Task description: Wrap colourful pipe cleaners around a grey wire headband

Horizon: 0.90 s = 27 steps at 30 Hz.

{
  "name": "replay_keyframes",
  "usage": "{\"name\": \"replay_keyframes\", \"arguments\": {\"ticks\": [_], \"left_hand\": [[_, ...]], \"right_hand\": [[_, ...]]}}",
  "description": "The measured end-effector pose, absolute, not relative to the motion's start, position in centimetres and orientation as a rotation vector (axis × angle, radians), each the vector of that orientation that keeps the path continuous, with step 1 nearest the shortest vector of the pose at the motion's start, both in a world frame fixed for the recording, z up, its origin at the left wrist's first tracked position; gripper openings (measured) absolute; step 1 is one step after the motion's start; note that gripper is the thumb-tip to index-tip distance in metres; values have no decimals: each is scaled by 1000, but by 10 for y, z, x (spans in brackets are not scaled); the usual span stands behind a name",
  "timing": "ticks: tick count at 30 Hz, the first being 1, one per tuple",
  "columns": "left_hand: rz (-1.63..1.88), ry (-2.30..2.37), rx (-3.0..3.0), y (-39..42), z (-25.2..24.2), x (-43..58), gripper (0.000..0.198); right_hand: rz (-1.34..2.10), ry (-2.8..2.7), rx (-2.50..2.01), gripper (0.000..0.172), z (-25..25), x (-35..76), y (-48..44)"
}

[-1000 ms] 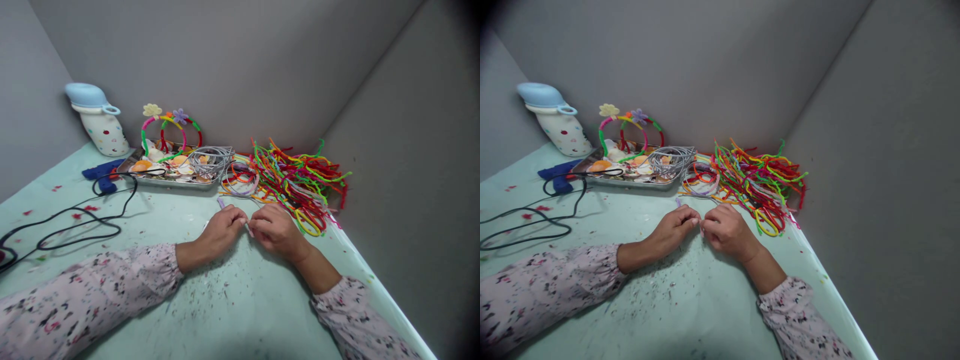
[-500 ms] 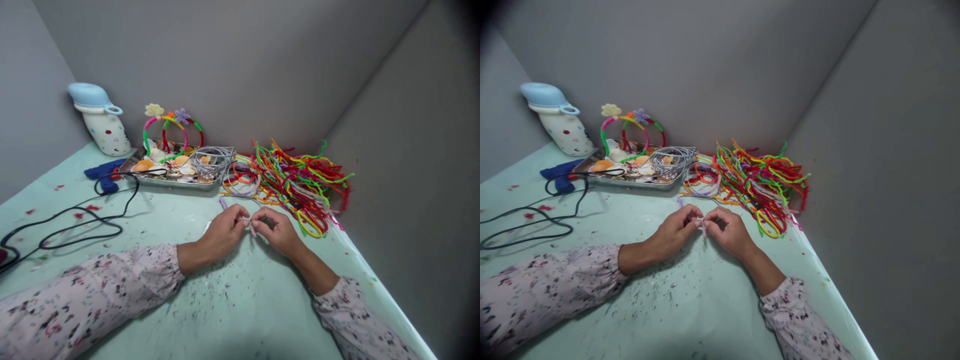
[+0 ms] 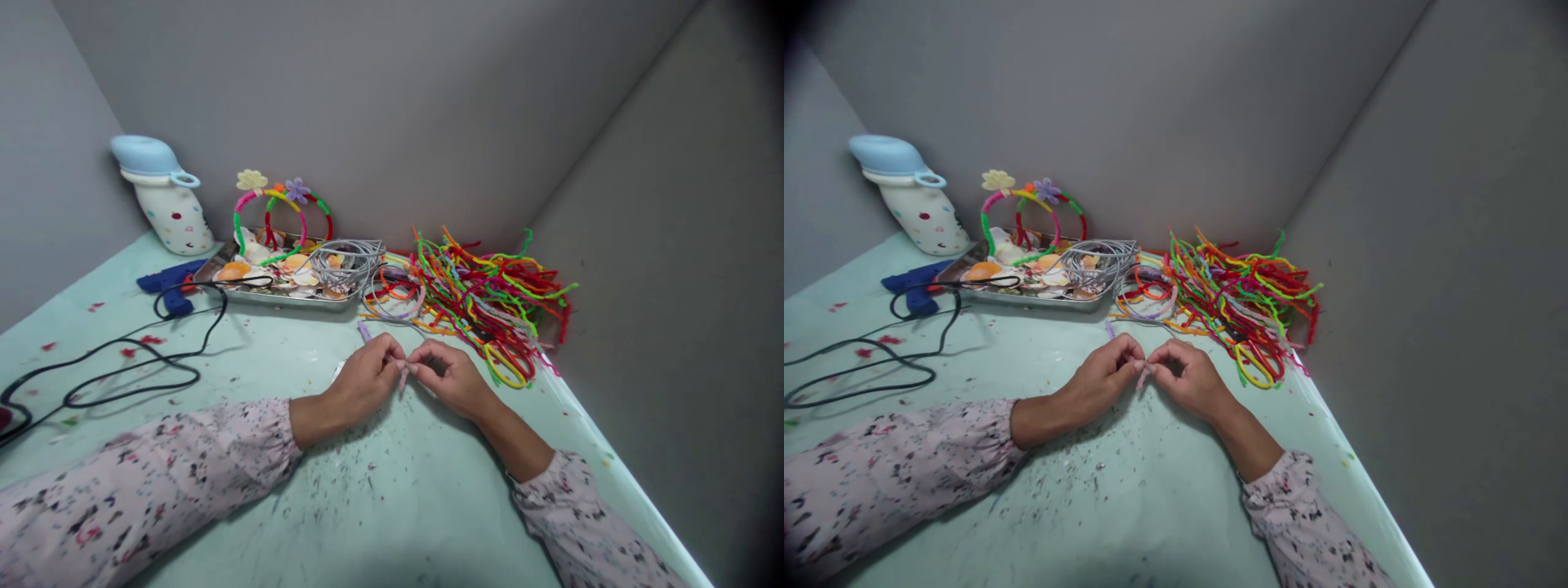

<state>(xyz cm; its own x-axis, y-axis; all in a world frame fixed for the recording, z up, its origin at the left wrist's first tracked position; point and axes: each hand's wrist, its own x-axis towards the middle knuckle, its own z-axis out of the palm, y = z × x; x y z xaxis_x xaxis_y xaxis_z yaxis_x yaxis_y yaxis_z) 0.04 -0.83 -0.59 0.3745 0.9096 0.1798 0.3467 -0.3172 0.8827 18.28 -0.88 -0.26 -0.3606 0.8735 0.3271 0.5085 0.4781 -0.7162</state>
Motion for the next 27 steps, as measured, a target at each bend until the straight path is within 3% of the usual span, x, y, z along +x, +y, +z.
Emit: {"name": "replay_keyframes", "arguments": {"ticks": [10, 18, 27], "left_hand": [[934, 1066, 1821, -7, -8, 1, 8], [927, 1059, 1828, -8, -6, 1, 7], [926, 1074, 1846, -7, -6, 1, 8]], "right_hand": [[125, -2208, -968, 5, -11, 185, -4], [160, -2240, -988, 4, -10, 184, -7], [-102, -2230, -958, 6, -12, 181, -4]]}}
